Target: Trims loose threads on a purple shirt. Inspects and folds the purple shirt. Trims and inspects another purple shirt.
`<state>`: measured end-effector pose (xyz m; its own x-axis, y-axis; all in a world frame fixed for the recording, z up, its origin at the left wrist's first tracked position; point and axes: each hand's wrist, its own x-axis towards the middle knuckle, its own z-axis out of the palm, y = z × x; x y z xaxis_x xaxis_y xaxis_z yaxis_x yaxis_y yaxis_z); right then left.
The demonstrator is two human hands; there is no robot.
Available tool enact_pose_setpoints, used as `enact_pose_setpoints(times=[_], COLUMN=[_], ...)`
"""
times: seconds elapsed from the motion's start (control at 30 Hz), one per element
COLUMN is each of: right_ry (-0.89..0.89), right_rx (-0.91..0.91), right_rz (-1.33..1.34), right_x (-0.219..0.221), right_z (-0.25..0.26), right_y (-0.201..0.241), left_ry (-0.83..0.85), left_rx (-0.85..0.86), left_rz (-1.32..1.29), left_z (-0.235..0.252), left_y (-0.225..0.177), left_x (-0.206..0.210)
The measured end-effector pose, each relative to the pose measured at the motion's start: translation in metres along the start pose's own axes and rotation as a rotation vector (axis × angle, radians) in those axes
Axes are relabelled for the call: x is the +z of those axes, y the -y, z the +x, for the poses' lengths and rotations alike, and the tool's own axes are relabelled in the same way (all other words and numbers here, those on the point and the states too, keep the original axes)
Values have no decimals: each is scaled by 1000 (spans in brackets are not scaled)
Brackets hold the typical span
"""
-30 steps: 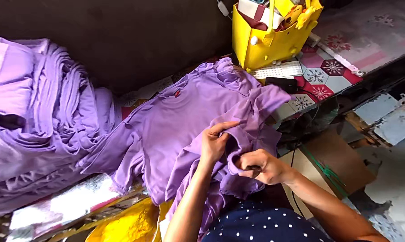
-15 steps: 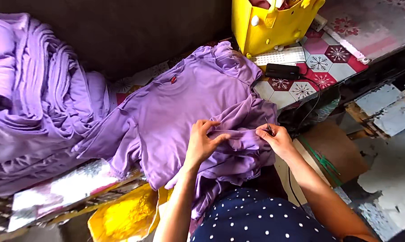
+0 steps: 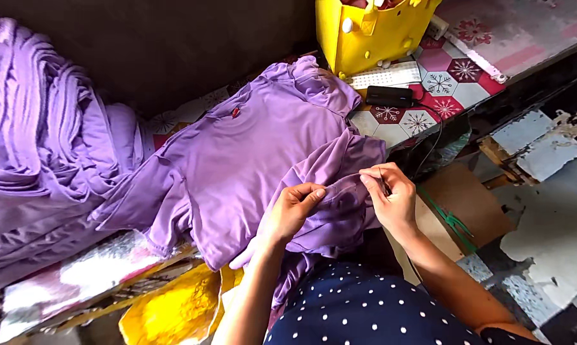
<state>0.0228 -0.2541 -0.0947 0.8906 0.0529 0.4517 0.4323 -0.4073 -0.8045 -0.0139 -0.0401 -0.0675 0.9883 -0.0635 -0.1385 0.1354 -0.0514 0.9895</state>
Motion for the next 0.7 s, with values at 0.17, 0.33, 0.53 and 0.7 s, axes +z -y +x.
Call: enact_pose_setpoints(times=[0.17, 0.33, 0.53, 0.7], right_ry=[223, 270, 328, 295], right_rx=[311, 408, 423, 465], right_rz=[175, 223, 388, 563], right_x=[-2, 7, 13, 10], right_z=[-6, -5, 0, 1], right_y=[29, 29, 26, 19], left_ry=[-51, -106, -182, -269], left_rx=[133, 150, 286, 198], left_rz=[137, 206, 244, 56], left_z=[-5, -10, -10, -13], left_y=[2, 4, 14, 14], left_x=[6, 18, 22, 19])
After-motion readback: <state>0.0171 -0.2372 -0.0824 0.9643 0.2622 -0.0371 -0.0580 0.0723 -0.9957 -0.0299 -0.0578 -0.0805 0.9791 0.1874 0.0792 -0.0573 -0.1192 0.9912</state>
